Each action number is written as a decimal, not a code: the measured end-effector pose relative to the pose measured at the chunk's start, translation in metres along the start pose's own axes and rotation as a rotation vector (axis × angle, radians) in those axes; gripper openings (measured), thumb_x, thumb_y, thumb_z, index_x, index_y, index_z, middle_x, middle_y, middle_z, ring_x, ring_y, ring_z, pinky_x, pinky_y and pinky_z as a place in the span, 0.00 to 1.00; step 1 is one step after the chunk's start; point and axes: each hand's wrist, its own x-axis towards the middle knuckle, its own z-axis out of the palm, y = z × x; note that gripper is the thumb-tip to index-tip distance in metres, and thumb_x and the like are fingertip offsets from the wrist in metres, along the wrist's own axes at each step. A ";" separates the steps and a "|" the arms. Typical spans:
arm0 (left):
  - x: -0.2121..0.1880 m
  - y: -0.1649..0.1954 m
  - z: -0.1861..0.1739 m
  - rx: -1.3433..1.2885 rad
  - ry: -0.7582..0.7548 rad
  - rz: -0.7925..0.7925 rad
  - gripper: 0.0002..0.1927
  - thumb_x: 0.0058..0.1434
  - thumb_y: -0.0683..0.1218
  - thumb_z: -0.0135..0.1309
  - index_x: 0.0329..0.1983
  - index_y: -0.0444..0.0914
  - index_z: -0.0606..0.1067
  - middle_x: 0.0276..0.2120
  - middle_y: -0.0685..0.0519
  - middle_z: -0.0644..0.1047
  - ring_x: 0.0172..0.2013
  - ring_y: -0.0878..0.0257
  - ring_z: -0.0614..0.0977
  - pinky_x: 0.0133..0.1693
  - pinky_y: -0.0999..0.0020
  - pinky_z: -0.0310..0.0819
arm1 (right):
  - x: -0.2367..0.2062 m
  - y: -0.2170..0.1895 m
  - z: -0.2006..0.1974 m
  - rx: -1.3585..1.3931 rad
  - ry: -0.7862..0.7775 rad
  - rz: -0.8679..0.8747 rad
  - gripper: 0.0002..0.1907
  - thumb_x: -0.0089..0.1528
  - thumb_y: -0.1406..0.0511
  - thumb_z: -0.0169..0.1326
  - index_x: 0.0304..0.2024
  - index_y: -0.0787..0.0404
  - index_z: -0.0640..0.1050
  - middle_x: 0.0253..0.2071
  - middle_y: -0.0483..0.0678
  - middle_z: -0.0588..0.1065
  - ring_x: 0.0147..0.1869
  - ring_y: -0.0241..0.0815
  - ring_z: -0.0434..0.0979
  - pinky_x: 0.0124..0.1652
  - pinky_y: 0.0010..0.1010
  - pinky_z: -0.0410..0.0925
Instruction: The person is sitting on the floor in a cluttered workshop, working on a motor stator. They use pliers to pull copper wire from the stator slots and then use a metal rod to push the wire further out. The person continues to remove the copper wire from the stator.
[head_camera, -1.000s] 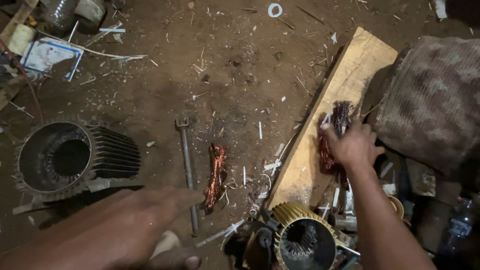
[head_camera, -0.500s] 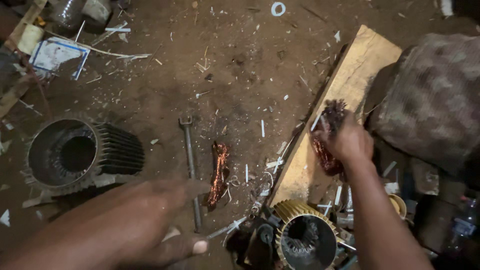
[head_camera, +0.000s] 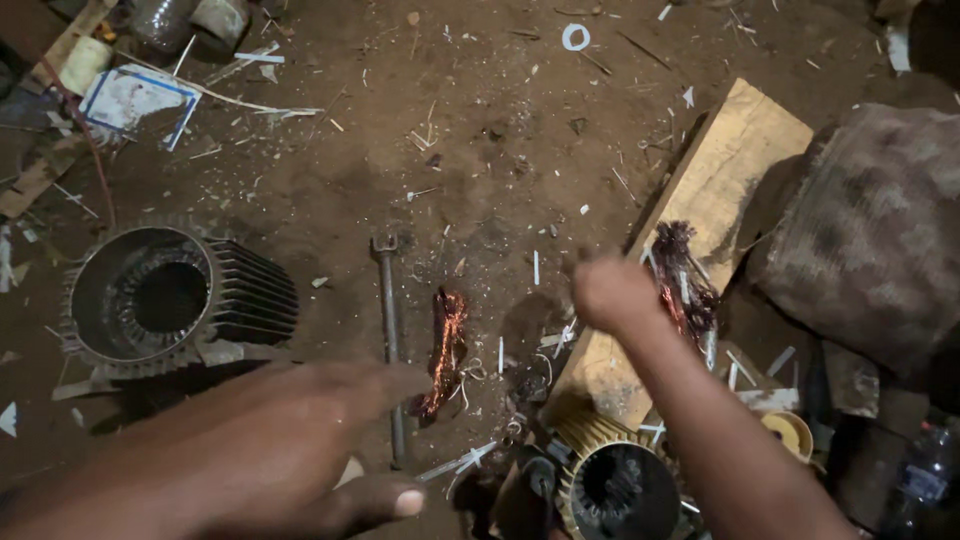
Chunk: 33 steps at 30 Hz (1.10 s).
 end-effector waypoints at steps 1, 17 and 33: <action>-0.001 0.001 -0.002 -0.034 -0.032 -0.039 0.48 0.61 0.71 0.51 0.79 0.51 0.50 0.74 0.47 0.58 0.71 0.48 0.63 0.65 0.43 0.60 | 0.004 -0.007 0.011 -0.147 -0.099 -0.078 0.17 0.65 0.61 0.43 0.51 0.50 0.80 0.54 0.55 0.76 0.59 0.56 0.76 0.55 0.50 0.69; -0.007 -0.015 0.000 -0.102 -0.108 -0.029 0.47 0.62 0.68 0.49 0.79 0.48 0.48 0.66 0.47 0.71 0.56 0.52 0.80 0.57 0.57 0.78 | 0.013 -0.015 0.033 -0.283 -0.292 -0.025 0.19 0.67 0.59 0.43 0.55 0.50 0.80 0.60 0.46 0.75 0.71 0.45 0.65 0.66 0.55 0.54; -0.051 0.008 0.015 -0.073 0.321 0.250 0.39 0.58 0.67 0.55 0.66 0.42 0.65 0.55 0.41 0.76 0.57 0.47 0.78 0.57 0.52 0.73 | -0.071 0.061 -0.105 0.300 0.070 0.191 0.16 0.58 0.57 0.62 0.46 0.54 0.85 0.44 0.53 0.83 0.46 0.50 0.85 0.48 0.39 0.75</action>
